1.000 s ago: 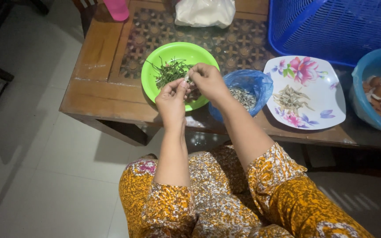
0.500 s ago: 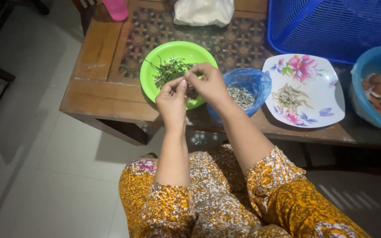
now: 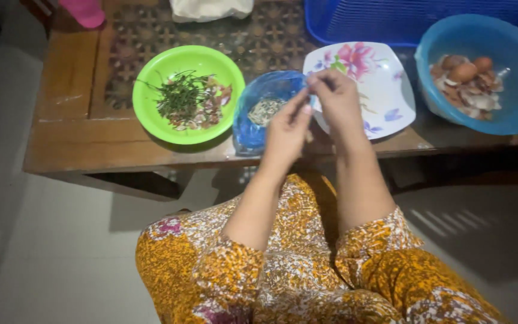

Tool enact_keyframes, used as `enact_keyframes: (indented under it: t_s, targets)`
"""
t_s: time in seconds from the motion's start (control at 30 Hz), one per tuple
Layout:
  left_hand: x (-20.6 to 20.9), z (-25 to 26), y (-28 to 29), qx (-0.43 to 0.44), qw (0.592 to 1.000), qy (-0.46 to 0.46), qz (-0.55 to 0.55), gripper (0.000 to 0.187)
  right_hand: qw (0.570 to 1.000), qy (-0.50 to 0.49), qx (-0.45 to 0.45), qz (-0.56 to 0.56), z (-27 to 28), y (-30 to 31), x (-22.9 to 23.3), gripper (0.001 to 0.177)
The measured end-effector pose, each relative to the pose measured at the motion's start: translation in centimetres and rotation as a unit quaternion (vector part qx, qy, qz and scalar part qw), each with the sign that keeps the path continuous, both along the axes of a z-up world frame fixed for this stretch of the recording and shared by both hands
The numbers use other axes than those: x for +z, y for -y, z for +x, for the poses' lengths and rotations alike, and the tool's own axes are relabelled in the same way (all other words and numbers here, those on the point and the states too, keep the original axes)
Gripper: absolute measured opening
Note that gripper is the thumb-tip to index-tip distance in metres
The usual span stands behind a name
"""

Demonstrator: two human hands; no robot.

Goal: Picking small dried fish from a plastic bag and placing them into a bowl.

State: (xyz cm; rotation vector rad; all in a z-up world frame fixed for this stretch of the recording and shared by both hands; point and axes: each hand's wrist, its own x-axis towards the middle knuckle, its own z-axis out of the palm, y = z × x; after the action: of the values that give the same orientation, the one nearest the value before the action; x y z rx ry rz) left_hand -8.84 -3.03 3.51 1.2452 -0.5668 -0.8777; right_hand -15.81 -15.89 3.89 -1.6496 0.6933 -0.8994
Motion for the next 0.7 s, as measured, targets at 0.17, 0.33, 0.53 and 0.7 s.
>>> enact_keyframes:
  t_s: [0.17, 0.33, 0.53, 0.7]
  targets:
    - [-2.2, -3.3, 2.4, 0.028, 0.967, 0.252, -0.023, 0.040, 0.983, -0.102, -0.107, -0.112, -4.9, 3.8, -1.0, 0.015]
    - [-4.7, -1.5, 2.0, 0.085, 0.955, 0.282, -0.043, 0.032, 0.912, -0.214, -0.192, -0.293, -4.5, 3.0, -1.2, 0.024]
    - [-3.9, 3.9, -2.5, 0.203, 0.932, 0.297, 0.033, 0.029, 0.972, -0.114, -0.002, -0.206, 2.1, -3.9, -0.8, 0.018]
    - [-4.0, 6.0, -5.2, 0.211, 0.939, 0.251, 0.106, 0.035, 0.909, -0.187, 0.071, -0.367, 6.4, -6.5, -3.5, 0.015]
